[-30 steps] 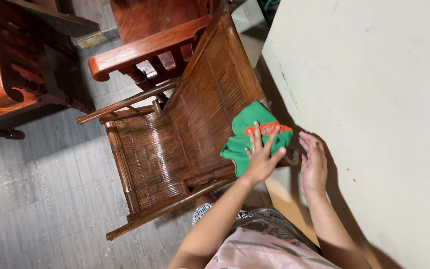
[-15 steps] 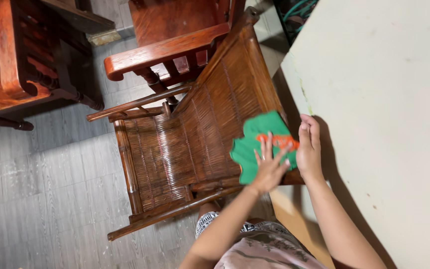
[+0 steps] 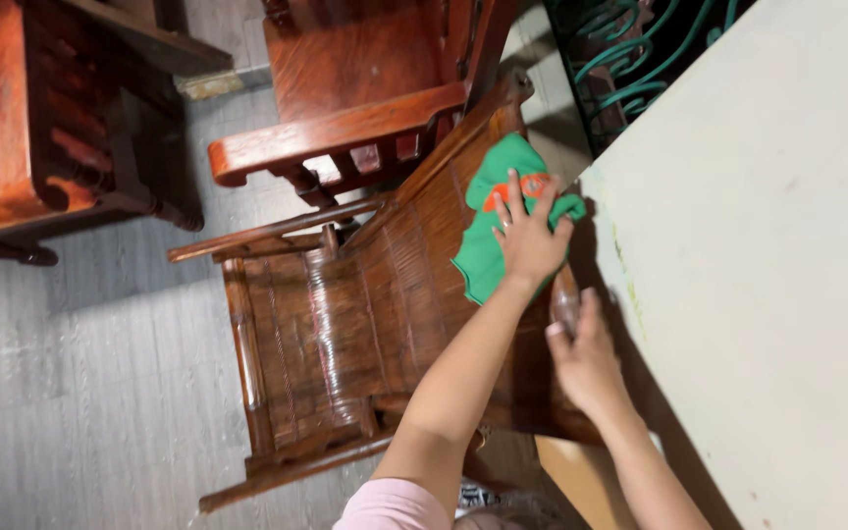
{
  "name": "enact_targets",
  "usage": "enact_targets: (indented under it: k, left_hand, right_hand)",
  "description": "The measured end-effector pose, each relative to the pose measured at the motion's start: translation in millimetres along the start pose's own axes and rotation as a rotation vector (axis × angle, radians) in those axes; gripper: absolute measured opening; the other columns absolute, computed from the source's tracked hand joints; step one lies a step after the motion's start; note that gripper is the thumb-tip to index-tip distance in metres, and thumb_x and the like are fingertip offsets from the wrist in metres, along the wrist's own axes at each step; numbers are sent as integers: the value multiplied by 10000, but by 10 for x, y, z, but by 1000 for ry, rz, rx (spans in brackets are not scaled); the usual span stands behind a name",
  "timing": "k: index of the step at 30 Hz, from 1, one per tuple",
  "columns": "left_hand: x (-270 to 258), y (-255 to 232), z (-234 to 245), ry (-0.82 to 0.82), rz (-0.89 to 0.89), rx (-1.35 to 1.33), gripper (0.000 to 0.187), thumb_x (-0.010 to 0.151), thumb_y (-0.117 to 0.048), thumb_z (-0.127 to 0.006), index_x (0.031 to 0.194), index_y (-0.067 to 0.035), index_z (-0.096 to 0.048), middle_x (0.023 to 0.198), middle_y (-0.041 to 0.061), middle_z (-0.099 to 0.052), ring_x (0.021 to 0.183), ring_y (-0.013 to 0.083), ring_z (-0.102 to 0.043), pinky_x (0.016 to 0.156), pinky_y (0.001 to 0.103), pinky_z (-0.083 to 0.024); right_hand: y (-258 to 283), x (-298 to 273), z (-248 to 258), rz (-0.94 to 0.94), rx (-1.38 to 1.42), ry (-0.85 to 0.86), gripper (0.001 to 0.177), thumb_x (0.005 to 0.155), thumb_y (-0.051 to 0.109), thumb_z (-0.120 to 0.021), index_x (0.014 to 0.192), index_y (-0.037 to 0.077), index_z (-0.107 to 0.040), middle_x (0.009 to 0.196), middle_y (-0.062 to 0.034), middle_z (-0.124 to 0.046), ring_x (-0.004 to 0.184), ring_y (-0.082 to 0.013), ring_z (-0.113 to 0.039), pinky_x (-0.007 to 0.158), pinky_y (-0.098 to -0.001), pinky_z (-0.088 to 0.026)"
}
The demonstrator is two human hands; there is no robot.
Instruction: The person wipes a wooden chair with a green and orange cloth. They clean the backrest, seat, and armrests in a repetitive motion, moving around the chair to reach different areas.
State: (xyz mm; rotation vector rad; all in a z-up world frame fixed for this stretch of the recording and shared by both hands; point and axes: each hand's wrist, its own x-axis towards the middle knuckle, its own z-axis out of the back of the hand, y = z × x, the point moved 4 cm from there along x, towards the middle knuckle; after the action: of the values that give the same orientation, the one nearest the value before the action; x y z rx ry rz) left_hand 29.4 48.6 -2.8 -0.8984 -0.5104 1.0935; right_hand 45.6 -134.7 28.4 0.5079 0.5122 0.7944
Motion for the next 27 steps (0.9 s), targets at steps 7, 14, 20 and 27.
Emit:
enact_targets:
  k: [7,14,20,27]
  left_hand:
    - [871,13,4,-91,63,125,679,833,-207,-704,1465,-342,-493,1700,123,-52,1494,526,-157,1158,630,-264]
    - [956,514,-86,-552,-75,-471,533,901,39,-532,1416,-92,-579,1521,139,-520,1463,362,-488,1269,444,-379]
    - [1375,-87,188,-360,-358,99,630,819,-294,-613,1419,-104,-585,1571,111,-427,1514,395,-269,1195,602,-183]
    - [1709,-290,233,84,-241,856,459,896,-357,-614,1287,-130,-690,1594,44,-305,1549,418,-149,1235,603,-135]
  right_hand:
    - [573,774,-34,68,-346,71,866,927,330,-642,1595,86,-148,1553,-181,-408,1347,-378,-489,1008,-556,-431]
    - [795,907,-322,221,-833,-210,946,804,268,-743,1607,72,-281,1488,-171,-471,1147,-282,-605,859,-381,-534]
    - [897,868,-236,245,-706,-216,890,814,424,-733,1546,76,-367,1429,-226,-474,1092,-333,-606,816,-428,-542]
    - [802,870,-304,283,-643,-301,786,858,409,-679,1542,136,-403,1422,-207,-493,1122,-340,-610,850,-480,-538]
